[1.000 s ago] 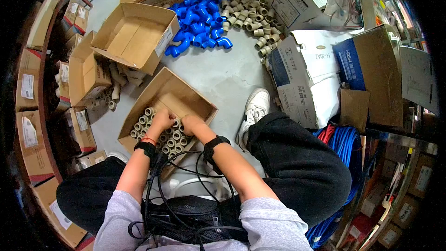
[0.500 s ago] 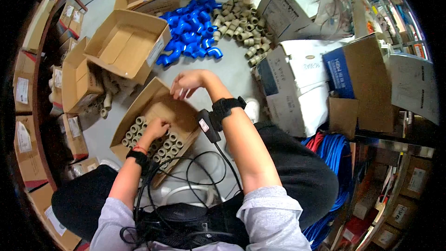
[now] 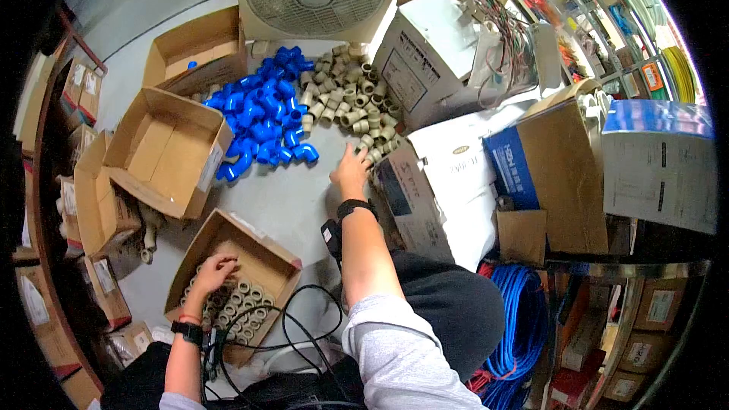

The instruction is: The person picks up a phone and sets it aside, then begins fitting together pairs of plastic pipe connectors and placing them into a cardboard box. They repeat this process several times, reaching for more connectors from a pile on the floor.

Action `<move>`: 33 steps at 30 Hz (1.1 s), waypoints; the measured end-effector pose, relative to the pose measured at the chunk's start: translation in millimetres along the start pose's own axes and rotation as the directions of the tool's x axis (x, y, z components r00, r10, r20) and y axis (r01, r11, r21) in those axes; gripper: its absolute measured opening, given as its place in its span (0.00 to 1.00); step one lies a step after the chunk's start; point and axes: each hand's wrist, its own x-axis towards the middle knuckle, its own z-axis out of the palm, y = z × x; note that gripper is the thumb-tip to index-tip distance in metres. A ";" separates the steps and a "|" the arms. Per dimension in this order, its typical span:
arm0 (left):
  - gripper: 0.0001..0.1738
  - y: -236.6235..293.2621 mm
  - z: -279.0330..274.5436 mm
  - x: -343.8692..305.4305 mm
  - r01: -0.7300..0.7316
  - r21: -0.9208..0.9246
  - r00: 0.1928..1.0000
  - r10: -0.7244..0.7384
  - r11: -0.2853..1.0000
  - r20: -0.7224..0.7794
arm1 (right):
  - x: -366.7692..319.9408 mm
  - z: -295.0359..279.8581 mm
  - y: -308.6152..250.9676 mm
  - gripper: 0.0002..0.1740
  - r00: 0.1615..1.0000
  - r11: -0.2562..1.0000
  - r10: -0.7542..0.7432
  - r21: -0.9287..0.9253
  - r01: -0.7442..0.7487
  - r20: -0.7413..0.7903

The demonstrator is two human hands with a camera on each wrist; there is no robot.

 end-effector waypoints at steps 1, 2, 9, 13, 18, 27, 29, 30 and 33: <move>0.15 10.5 -5.5 -2.1 0.016 -0.048 1.000 -0.017 0.999 -0.005 | 6.8 -5.0 -2.4 0.45 0.999 0.999 0.034 0.029 -0.033 -0.026; 0.15 21.3 -10.2 -4.0 0.022 -0.066 1.000 -0.022 0.998 0.001 | 13.5 -9.7 -4.7 0.46 0.996 0.996 0.069 0.060 -0.066 -0.051; 0.14 54.0 -23.5 -2.9 0.049 -0.098 0.997 -0.056 0.994 -0.061 | 74.4 -36.5 9.3 0.55 0.941 0.956 0.279 -0.041 -0.292 -0.191; 0.14 52.1 -26.5 10.4 0.100 -0.091 0.995 -0.102 0.991 -0.019 | 89.3 -24.9 20.2 0.54 0.933 0.940 0.300 -0.107 -0.325 -0.197; 0.14 54.6 -26.0 19.5 0.100 -0.111 0.995 -0.103 0.989 -0.013 | 87.4 -21.1 17.2 0.30 0.971 0.917 0.186 -0.328 -0.228 -0.153; 0.16 54.7 -36.2 -0.6 0.053 -0.127 0.997 -0.059 0.991 -0.045 | 83.8 -11.4 23.1 0.17 0.970 0.960 0.108 -0.229 -0.159 -0.218; 0.16 59.3 -36.3 -7.3 0.060 -0.124 0.997 -0.066 0.990 -0.046 | 79.3 -12.9 22.2 0.13 0.988 0.914 0.026 -0.398 -0.085 -0.151; 0.16 64.0 -35.6 -11.0 0.088 -0.120 0.994 -0.095 0.989 -0.059 | 74.9 -12.0 22.5 0.12 0.988 0.893 -0.028 -0.447 -0.045 -0.155; 0.14 70.7 -35.5 -22.2 0.152 -0.119 0.983 -0.163 0.981 -0.087 | 70.7 -12.5 24.0 0.11 0.978 0.887 -0.138 -0.459 0.051 -0.158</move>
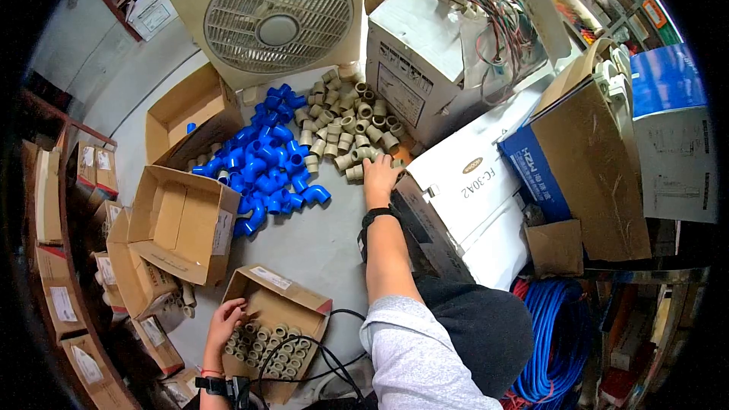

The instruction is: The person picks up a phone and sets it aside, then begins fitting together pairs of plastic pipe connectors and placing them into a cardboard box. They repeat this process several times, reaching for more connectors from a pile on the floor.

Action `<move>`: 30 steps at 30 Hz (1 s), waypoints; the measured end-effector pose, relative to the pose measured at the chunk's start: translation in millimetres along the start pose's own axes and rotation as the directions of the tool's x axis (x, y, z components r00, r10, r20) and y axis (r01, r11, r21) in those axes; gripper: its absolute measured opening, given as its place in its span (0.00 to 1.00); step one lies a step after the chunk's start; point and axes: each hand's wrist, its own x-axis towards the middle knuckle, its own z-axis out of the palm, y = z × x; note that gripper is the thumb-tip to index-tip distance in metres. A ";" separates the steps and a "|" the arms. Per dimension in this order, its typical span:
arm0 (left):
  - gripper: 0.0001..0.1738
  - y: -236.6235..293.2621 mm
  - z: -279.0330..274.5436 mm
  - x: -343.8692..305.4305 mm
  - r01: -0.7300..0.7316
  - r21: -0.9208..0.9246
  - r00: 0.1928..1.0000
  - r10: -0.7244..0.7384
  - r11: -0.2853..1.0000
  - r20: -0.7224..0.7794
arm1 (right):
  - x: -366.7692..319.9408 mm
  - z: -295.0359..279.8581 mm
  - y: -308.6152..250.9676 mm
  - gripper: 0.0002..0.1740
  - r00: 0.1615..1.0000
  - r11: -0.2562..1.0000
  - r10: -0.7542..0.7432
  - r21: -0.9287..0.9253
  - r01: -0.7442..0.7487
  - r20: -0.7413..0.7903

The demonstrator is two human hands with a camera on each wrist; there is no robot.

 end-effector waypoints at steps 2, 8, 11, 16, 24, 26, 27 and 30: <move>0.14 -6.6 -5.0 -2.8 0.004 -0.016 1.000 -0.004 1.000 -0.005 | -2.7 0.8 -0.6 0.11 0.998 0.998 -0.020 0.059 0.024 -0.064; 0.17 -14.9 -14.3 -8.1 -0.023 -0.039 1.000 0.022 0.999 -0.016 | -21.6 -7.3 -11.7 0.13 0.968 0.961 -0.036 0.257 0.101 -0.247; 0.15 -4.5 -11.1 -16.8 -0.082 -0.066 0.997 0.081 0.994 -0.017 | -27.6 -20.4 -28.4 0.22 0.950 0.877 -0.078 0.432 0.210 -0.304; 0.14 -4.7 -6.2 -27.1 -0.234 -0.117 0.972 0.233 0.965 -0.026 | -54.1 -68.3 -88.0 0.24 0.897 0.290 -0.227 0.853 0.435 -0.380; 0.25 4.8 -9.9 -66.7 -0.183 -0.694 0.975 0.220 0.696 -0.036 | -204.9 -125.6 -173.3 0.19 0.239 -0.097 -0.948 0.907 0.410 -0.209; 0.27 -6.9 -12.1 -72.2 -0.216 -0.689 0.959 0.281 0.692 -0.018 | -233.9 -118.2 -180.8 0.19 0.160 -0.046 -0.981 0.936 0.349 -0.108; 0.28 -11.0 -12.9 -76.5 -0.242 -0.671 0.955 0.293 0.701 -0.038 | -245.8 -117.4 -181.5 0.19 0.190 0.074 -0.982 0.958 0.276 0.021; 0.28 -39.4 -15.3 -73.7 -0.351 -0.540 0.918 0.395 0.765 -0.036 | -272.0 -103.1 -182.1 0.19 0.226 0.247 -0.952 0.953 0.174 0.205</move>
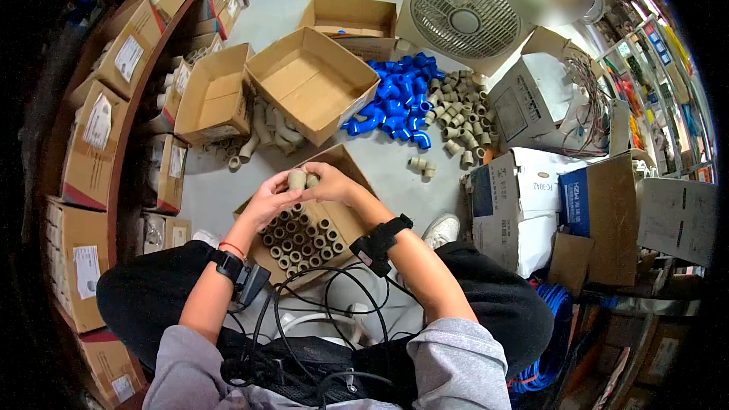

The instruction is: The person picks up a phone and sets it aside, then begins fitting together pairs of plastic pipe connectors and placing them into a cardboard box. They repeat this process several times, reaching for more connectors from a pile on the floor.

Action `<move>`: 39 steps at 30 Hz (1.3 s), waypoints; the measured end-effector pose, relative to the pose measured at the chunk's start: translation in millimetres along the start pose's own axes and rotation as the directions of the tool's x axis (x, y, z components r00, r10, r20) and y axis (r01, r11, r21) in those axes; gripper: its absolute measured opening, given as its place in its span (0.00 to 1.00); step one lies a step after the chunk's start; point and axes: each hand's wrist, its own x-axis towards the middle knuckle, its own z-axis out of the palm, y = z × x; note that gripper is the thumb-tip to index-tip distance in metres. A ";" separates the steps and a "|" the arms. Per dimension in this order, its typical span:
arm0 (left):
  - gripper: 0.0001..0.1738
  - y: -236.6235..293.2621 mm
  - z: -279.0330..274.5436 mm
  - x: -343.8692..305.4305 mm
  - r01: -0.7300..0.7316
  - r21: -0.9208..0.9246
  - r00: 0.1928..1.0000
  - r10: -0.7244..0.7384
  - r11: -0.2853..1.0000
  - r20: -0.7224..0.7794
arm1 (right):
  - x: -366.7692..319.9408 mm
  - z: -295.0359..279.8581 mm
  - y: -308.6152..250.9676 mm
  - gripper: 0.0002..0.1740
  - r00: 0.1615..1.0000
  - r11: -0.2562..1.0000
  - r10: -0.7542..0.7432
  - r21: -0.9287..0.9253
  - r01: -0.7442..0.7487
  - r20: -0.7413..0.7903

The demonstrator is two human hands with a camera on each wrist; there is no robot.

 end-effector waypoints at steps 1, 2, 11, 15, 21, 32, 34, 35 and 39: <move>0.26 -4.7 -2.9 -3.7 0.005 0.054 0.999 -0.003 0.999 -0.040 | 1.3 7.0 6.9 0.19 1.000 1.000 0.026 0.007 -0.026 -0.006; 0.27 -9.0 -6.2 -8.6 0.016 0.106 0.999 -0.011 0.994 -0.053 | 2.6 14.0 15.3 0.20 0.999 0.998 0.047 0.044 -0.047 0.007; 0.18 -42.6 -30.6 -16.7 0.139 0.037 0.933 -0.119 0.990 -0.339 | 15.1 29.9 79.1 0.31 0.931 0.953 0.228 0.261 -0.153 -0.286; 0.20 -62.0 -35.6 -2.1 0.087 0.175 0.953 -0.031 0.981 -0.300 | 13.3 25.4 94.8 0.24 0.845 0.937 0.332 0.244 -0.248 -0.418; 0.22 -66.4 -16.5 19.2 -0.017 0.745 0.963 0.212 0.667 -0.168 | 27.5 11.7 132.1 0.33 0.810 0.941 0.337 0.136 -0.311 -0.480; 0.16 -88.8 -3.2 57.6 0.069 0.967 0.995 0.048 0.246 -0.083 | 47.3 19.7 150.4 0.28 0.684 0.968 0.251 0.191 -0.164 -0.685; 0.15 -85.8 -0.9 58.8 0.094 0.975 0.995 -0.052 0.204 -0.085 | 47.5 18.0 137.3 0.26 0.702 0.953 0.303 0.205 -0.223 -0.645; 0.14 -96.2 -3.8 57.9 0.072 0.972 0.997 0.022 0.223 -0.079 | 48.4 17.6 130.5 0.25 0.710 0.929 0.366 0.280 -0.241 -0.602; 0.12 -79.3 -7.2 54.6 0.062 0.986 0.995 0.066 0.155 -0.073 | 65.1 21.9 139.5 0.24 0.727 0.988 0.153 0.078 -0.136 -0.669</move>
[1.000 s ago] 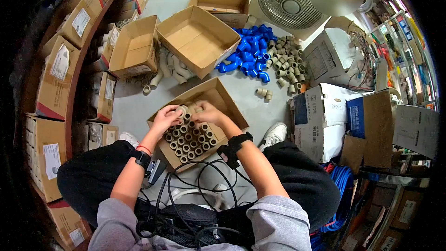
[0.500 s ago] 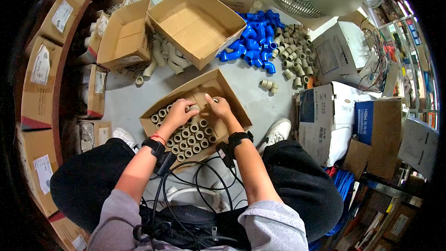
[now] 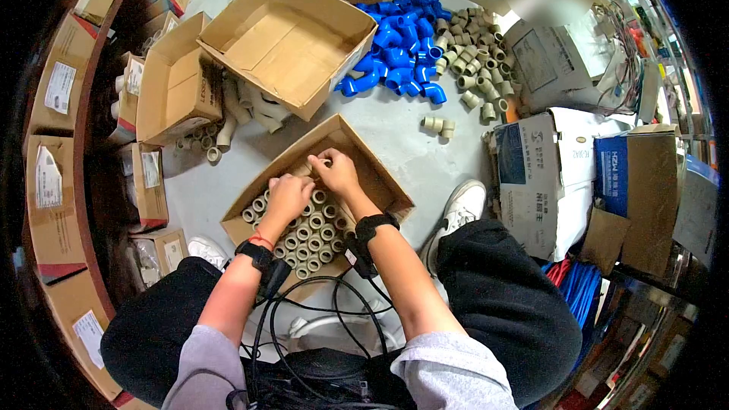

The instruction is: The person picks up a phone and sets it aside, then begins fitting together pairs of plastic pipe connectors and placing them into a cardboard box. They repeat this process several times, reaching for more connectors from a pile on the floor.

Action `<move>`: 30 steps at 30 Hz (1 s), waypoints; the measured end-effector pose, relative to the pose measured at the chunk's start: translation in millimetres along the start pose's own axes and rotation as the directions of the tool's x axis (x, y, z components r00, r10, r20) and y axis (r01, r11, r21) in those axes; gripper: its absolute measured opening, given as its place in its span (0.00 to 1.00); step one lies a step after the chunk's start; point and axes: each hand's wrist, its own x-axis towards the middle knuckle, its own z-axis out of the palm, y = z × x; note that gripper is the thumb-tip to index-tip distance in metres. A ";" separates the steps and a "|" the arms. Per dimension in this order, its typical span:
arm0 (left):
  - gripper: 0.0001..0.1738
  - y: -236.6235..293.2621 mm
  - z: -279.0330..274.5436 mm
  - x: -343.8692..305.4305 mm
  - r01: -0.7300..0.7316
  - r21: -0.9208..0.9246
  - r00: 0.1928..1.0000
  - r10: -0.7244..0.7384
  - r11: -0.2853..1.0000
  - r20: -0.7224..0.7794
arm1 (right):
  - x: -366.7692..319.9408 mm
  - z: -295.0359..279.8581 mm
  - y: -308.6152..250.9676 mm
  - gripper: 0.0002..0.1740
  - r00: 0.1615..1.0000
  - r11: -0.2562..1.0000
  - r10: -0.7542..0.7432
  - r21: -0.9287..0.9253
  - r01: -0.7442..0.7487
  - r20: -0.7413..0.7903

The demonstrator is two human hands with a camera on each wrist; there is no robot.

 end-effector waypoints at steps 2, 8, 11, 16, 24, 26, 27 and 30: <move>0.11 -12.3 0.1 2.8 -0.018 -0.148 0.989 -0.004 0.989 -0.145 | 0.2 5.7 -3.3 0.24 0.991 0.982 -0.136 -0.129 0.137 0.018; 0.12 -18.5 -18.0 -4.6 0.016 -0.363 0.984 -0.079 0.932 -0.160 | 1.3 14.6 -1.1 0.20 0.952 0.963 -0.185 -0.146 0.225 0.242; 0.11 -23.2 -10.5 -7.6 0.007 -0.438 0.977 -0.100 0.899 -0.189 | 1.1 7.4 -1.0 0.18 0.917 0.972 -0.172 -0.091 0.218 0.359; 0.12 -17.8 -9.7 -13.0 0.055 -0.372 0.981 -0.120 0.927 -0.154 | -1.4 -2.0 -3.5 0.19 0.904 0.922 -0.158 -0.269 0.279 0.397; 0.14 -7.7 -8.1 -5.9 0.033 -0.048 0.999 -0.034 0.998 -0.025 | 0.0 -12.2 -26.9 0.14 0.881 0.856 -0.436 -0.219 0.469 0.184; 0.14 3.7 -16.5 -2.0 0.072 0.045 0.995 -0.075 0.996 0.070 | -3.7 -35.6 -59.6 0.13 0.861 0.844 -0.499 -0.171 0.508 0.099; 0.14 -0.1 -8.1 0.6 0.057 0.030 0.997 -0.059 0.998 0.054 | -6.8 -47.2 -74.0 0.12 0.859 0.837 -0.512 -0.218 0.503 0.014; 0.14 13.4 -9.8 2.3 0.083 0.114 0.992 -0.093 0.990 0.086 | -1.0 -80.0 -86.2 0.10 0.794 0.856 -0.518 -0.187 0.482 -0.320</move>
